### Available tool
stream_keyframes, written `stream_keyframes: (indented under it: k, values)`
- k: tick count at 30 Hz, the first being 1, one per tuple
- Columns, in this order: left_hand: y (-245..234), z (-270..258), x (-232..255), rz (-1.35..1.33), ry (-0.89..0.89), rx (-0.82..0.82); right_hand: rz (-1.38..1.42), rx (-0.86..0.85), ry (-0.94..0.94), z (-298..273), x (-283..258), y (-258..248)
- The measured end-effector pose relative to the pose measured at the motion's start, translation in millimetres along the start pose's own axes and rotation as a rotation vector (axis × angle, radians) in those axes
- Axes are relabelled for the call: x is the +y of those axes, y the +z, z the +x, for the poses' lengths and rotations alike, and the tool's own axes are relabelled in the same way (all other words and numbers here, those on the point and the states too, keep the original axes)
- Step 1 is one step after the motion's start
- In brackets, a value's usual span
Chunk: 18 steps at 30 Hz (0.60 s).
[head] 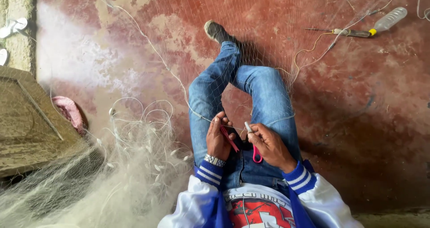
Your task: The person repairs a fishing net by cutting sections of the mesh and thread with scissors, then pulling the net by hand.
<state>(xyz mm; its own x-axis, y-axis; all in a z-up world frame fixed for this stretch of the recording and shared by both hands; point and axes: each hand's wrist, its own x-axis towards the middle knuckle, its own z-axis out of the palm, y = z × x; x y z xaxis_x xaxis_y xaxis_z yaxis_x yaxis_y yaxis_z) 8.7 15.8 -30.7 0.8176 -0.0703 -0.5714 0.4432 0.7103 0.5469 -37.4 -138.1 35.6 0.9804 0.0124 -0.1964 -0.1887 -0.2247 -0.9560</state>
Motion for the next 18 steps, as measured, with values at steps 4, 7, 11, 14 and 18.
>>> stream_keyframes:
  k: [4, 7, 11, 14, 18]
  values:
    - [-6.3, 5.4, -5.0, -0.045, 0.006, -0.003, 0.008, 0.020, 0.039, 0.2, 7.9, 0.5]
    - [-7.1, 7.2, -7.5, -0.118, 0.001, -0.019, 0.016, 0.029, 0.045, -1.2, 1.1, 0.4]
    - [-6.0, 7.9, -9.5, -0.170, 0.003, -0.018, -0.034, 0.023, 0.069, 0.7, -7.9, -0.1]
    - [-3.2, 6.2, -12.5, -0.167, 0.000, -0.027, -0.023, 0.038, 0.120, 1.5, -9.7, -2.6]
    - [0.2, 5.4, -15.0, -0.144, -0.014, -0.062, -0.042, 0.042, 0.172, 11.4, -32.4, 2.5]
